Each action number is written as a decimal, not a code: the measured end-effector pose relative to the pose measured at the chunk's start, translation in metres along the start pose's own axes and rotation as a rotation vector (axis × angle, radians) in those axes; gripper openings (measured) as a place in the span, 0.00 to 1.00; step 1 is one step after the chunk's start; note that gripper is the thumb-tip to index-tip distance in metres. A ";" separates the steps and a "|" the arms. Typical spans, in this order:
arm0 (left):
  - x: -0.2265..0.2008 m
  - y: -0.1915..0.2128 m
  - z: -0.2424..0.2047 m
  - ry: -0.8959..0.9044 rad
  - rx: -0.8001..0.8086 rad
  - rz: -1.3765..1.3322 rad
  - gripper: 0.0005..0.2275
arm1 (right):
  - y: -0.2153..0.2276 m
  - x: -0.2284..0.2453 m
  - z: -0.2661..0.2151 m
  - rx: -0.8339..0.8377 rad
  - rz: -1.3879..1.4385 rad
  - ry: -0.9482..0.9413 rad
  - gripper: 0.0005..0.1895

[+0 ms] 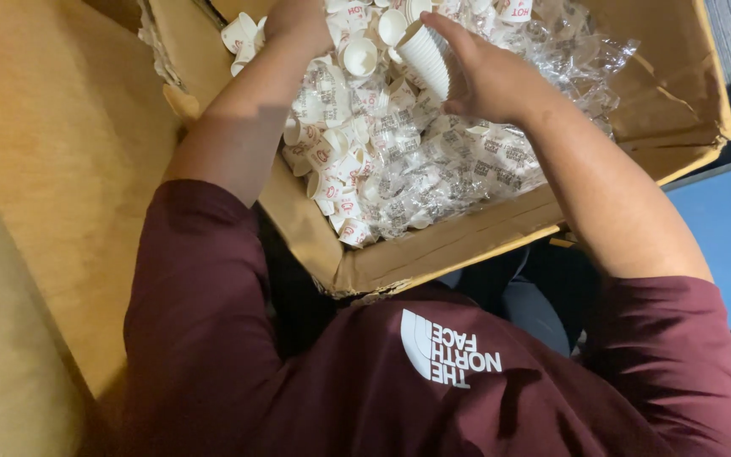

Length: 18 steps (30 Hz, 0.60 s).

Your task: Sorting and stacking individually wrapped paper cups from a cardboard box.

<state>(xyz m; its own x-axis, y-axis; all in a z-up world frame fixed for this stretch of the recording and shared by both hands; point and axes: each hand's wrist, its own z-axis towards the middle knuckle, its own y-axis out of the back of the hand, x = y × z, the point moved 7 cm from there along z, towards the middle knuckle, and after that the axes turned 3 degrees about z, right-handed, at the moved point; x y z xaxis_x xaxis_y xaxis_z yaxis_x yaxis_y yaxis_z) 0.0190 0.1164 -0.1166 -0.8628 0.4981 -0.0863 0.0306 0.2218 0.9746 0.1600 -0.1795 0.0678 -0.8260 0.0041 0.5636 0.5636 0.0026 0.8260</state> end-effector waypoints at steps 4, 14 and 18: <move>-0.046 0.052 -0.034 -0.379 -0.024 -0.546 0.18 | -0.010 -0.008 0.001 0.109 -0.021 -0.080 0.62; -0.102 0.094 -0.083 -0.817 -0.002 -0.791 0.18 | -0.011 -0.019 0.001 0.055 0.038 -0.135 0.63; -0.109 0.112 -0.105 -0.946 -0.103 -0.659 0.21 | -0.007 -0.003 0.003 -0.005 -0.039 0.008 0.66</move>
<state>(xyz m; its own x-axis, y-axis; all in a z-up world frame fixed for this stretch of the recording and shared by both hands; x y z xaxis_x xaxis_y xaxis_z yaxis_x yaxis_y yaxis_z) 0.0632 -0.0011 0.0232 0.0277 0.7492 -0.6618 -0.3640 0.6241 0.6914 0.1581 -0.1770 0.0606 -0.8474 -0.0042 0.5310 0.5310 -0.0028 0.8474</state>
